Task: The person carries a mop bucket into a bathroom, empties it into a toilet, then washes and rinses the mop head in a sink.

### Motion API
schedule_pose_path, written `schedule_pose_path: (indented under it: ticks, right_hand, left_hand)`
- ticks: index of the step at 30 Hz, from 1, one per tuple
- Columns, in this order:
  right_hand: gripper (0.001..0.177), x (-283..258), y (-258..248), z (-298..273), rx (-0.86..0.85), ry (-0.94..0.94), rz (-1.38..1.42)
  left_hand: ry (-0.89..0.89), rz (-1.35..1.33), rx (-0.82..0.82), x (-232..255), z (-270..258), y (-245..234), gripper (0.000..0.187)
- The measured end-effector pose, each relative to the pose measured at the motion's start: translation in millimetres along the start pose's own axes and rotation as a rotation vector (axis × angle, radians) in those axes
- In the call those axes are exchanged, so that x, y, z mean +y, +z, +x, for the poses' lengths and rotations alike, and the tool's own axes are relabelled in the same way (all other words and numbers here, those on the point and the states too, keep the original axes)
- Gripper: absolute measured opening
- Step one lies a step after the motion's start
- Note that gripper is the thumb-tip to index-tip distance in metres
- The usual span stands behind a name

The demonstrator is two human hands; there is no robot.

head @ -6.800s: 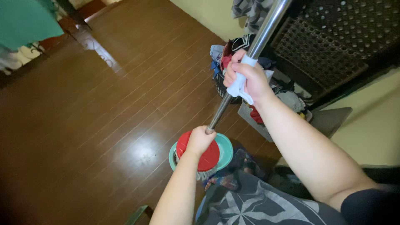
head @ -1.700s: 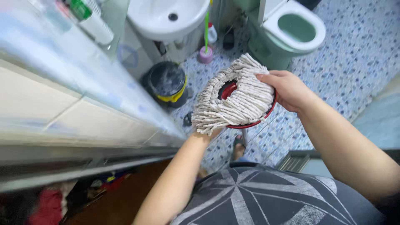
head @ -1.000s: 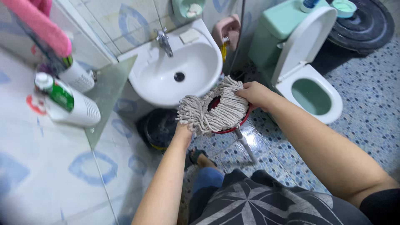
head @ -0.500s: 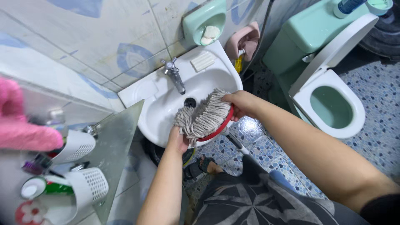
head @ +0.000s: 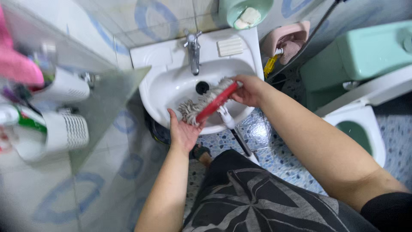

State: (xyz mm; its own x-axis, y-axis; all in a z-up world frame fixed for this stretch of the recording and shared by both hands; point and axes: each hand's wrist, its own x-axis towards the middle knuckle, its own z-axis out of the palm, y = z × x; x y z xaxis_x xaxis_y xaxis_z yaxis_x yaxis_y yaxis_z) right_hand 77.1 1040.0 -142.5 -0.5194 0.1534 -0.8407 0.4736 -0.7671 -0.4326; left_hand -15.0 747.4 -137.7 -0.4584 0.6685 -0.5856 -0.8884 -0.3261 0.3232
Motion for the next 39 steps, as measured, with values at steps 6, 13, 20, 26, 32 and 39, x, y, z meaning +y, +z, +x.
schedule_pose_path:
  ticks: [6, 13, 20, 26, 32, 39]
  right_hand:
    - [0.073, -17, 28, -65, -0.308, -0.389, -0.204]
    - [0.077, -2, 66, -61, 0.238, -0.677, -1.243]
    - [0.072, -16, 85, -45, 0.283, -0.528, -1.378]
    - [0.063, -20, 87, -4, 0.013, 0.041, -0.905]
    - [0.077, 19, 83, 21, -0.12, 0.242, -0.554]
    - [0.064, 41, 96, 34, -0.122, 0.246, -0.362]
  left_hand:
    - [0.349, 0.391, -0.024, -50, 0, 5, 0.084]
    - [-0.152, 0.798, 0.248, 8, 18, 25, 0.099]
    - [-0.219, 0.659, 0.117, 0, 41, -12, 0.103]
    - [-0.116, 0.575, -0.005, 16, 38, 0, 0.097]
    - [0.241, 0.862, 0.127, 14, 71, 39, 0.096]
    - [0.211, 0.847, 0.197, 11, 69, 83, 0.09]
